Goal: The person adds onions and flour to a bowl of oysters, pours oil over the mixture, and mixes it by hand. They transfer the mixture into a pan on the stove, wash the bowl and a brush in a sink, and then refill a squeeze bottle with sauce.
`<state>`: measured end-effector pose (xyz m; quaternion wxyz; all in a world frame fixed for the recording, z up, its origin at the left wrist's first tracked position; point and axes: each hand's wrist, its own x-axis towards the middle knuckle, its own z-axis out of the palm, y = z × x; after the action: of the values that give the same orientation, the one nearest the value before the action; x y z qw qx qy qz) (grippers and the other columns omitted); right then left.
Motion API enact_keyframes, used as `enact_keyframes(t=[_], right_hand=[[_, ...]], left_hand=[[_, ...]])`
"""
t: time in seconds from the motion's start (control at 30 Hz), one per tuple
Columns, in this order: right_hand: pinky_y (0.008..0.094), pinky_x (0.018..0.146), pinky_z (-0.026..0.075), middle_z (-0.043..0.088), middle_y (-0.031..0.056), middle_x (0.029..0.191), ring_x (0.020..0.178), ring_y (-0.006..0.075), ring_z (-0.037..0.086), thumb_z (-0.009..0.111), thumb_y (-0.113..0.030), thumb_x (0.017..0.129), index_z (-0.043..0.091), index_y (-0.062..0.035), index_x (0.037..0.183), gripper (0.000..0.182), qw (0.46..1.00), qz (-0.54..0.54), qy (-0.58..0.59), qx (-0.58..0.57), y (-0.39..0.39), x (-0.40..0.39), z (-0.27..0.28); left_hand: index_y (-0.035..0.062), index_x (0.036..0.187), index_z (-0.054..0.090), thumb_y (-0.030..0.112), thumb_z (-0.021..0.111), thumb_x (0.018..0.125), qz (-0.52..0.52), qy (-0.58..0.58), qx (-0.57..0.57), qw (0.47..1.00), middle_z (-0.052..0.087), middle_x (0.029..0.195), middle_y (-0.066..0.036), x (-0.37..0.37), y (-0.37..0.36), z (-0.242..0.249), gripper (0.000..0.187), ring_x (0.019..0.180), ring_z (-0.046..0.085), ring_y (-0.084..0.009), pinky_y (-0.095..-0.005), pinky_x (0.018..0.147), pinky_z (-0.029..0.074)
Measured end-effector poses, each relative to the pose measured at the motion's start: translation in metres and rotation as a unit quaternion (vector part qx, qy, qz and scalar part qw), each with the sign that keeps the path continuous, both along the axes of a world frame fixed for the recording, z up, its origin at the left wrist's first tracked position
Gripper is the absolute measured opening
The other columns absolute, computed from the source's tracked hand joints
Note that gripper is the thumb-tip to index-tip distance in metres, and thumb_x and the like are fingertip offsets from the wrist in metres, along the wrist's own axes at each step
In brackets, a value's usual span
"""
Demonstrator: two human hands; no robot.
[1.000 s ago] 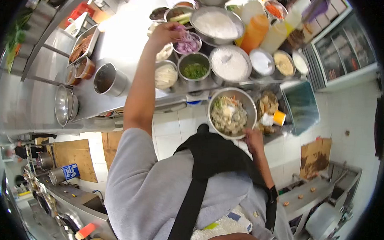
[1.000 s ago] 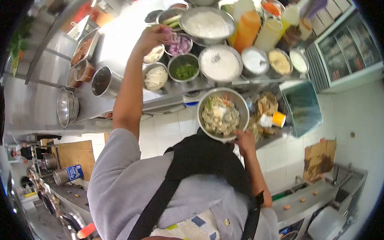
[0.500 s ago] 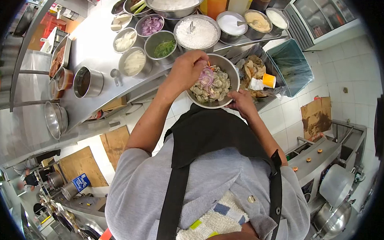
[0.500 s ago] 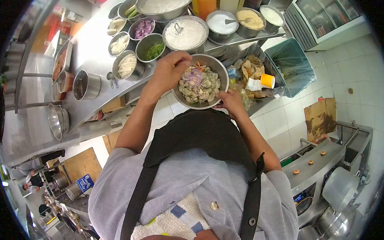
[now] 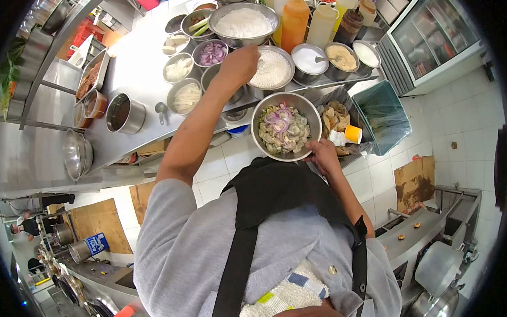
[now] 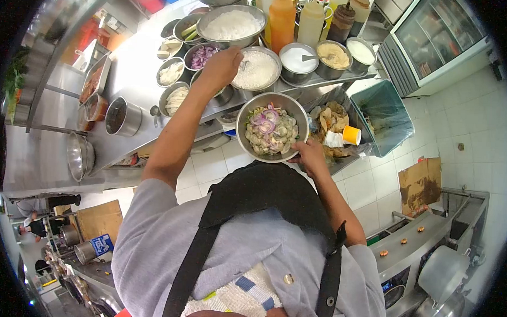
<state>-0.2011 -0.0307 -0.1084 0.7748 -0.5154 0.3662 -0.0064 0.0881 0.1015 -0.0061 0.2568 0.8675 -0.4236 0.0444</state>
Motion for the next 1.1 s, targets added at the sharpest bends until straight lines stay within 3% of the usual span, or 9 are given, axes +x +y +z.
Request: enact_keyframes(t=[0.17, 0.27, 0.4, 0.5, 0.63, 0.77, 0.97, 1.0, 1.1], right_hand=[[0.0392, 0.062, 0.059, 0.063, 0.0192, 0.094, 0.077, 0.0265, 0.065, 0.054, -0.008, 0.084, 0.054, 0.0108, 0.102, 0.026, 1.0, -0.008, -0.013, 0.01, -0.007, 0.0, -0.005], [0.0403, 0.062, 0.059, 0.062, 0.0188, 0.093, 0.077, 0.0271, 0.065, 0.054, -0.008, 0.084, 0.054, 0.011, 0.101, 0.025, 1.0, -0.014, -0.023, 0.012, -0.009, 0.0, 0.003], [0.0395, 0.059, 0.058, 0.064, 0.0153, 0.089, 0.073, 0.0247, 0.066, 0.056, -0.007, 0.082, 0.056, 0.0068, 0.099, 0.022, 1.0, -0.004, -0.006, -0.013, -0.01, 0.004, 0.006], [0.0393, 0.06, 0.058, 0.064, 0.0164, 0.091, 0.074, 0.0256, 0.065, 0.055, -0.008, 0.082, 0.055, 0.008, 0.1, 0.024, 1.0, 0.007, -0.009, -0.006, -0.01, 0.001, 0.005], [0.0393, 0.061, 0.058, 0.062, 0.018, 0.093, 0.076, 0.0269, 0.065, 0.055, -0.008, 0.082, 0.054, 0.0096, 0.099, 0.024, 1.0, 0.006, -0.015, 0.015, -0.009, 0.002, 0.013], [0.039, 0.061, 0.058, 0.062, 0.0179, 0.094, 0.076, 0.0264, 0.065, 0.055, -0.008, 0.082, 0.054, 0.0099, 0.1, 0.025, 1.0, 0.014, -0.009, 0.017, -0.009, 0.002, 0.018], [0.0393, 0.06, 0.059, 0.062, 0.0174, 0.093, 0.075, 0.0261, 0.065, 0.056, -0.009, 0.083, 0.053, 0.0104, 0.102, 0.027, 1.0, -0.001, -0.003, -0.002, -0.007, 0.003, 0.018], [0.0395, 0.059, 0.059, 0.062, 0.0174, 0.093, 0.075, 0.0261, 0.065, 0.056, -0.009, 0.083, 0.053, 0.0104, 0.102, 0.027, 1.0, -0.002, -0.005, -0.002, -0.007, 0.003, 0.019], [0.0398, 0.059, 0.059, 0.062, 0.0175, 0.093, 0.075, 0.0265, 0.065, 0.056, -0.009, 0.083, 0.053, 0.0105, 0.103, 0.028, 1.0, 0.001, -0.009, -0.002, -0.008, 0.001, 0.013]], left_hand=[[0.0007, 0.097, 0.055, 0.017, 0.052, 0.092, 0.042, 0.016, -0.151, 0.987, 0.062, 0.071, -0.017, 0.013, 0.023, -0.034, 0.017, 0.062, 0.062, -0.0293, -0.0397, 0.055, 0.047], [0.0001, 0.097, 0.056, 0.016, 0.053, 0.092, 0.147, 0.39, -0.242, 0.876, 0.059, 0.068, -0.008, 0.008, 0.033, -0.028, 0.017, 0.055, 0.056, -0.0146, -0.0283, 0.048, 0.044], [0.0007, 0.096, 0.057, 0.017, 0.053, 0.093, 0.121, 0.454, -0.304, 0.829, 0.058, 0.07, -0.004, 0.007, 0.051, -0.025, 0.017, 0.052, 0.051, -0.0104, -0.0239, 0.045, 0.043], [0.0003, 0.098, 0.057, 0.017, 0.052, 0.094, 0.101, 0.469, -0.304, 0.823, 0.058, 0.07, -0.004, -0.022, 0.061, 0.004, 0.018, 0.052, 0.051, -0.0103, -0.0237, 0.045, 0.042], [0.0035, 0.103, 0.058, 0.011, 0.05, 0.093, -0.023, 0.373, -0.158, 0.914, 0.059, 0.08, -0.004, -0.068, 0.068, 0.013, 0.014, 0.063, 0.054, -0.0089, -0.0239, 0.055, 0.047], [0.0, 0.106, 0.057, 0.005, 0.049, 0.09, -0.145, -0.056, -0.176, 0.972, 0.064, 0.092, -0.014, -0.07, 0.062, 0.007, 0.019, 0.079, 0.062, -0.0329, -0.0379, 0.071, 0.049], [0.0003, 0.101, 0.058, 0.007, 0.049, 0.09, 0.005, -0.064, -0.152, 0.986, 0.062, 0.095, -0.02, -0.002, 0.04, -0.039, 0.016, 0.088, 0.057, -0.0421, -0.0414, 0.075, 0.048], [0.0008, 0.101, 0.058, 0.011, 0.048, 0.092, 0.017, -0.064, -0.183, 0.981, 0.064, 0.083, -0.016, -0.001, 0.035, -0.052, 0.017, 0.073, 0.062, -0.0339, -0.0374, 0.064, 0.05], [0.0017, 0.102, 0.059, 0.013, 0.049, 0.093, 0.09, 0.282, -0.219, 0.93, 0.063, 0.076, -0.01, -0.009, 0.028, -0.055, 0.017, 0.059, 0.06, -0.0187, -0.0292, 0.053, 0.049]])
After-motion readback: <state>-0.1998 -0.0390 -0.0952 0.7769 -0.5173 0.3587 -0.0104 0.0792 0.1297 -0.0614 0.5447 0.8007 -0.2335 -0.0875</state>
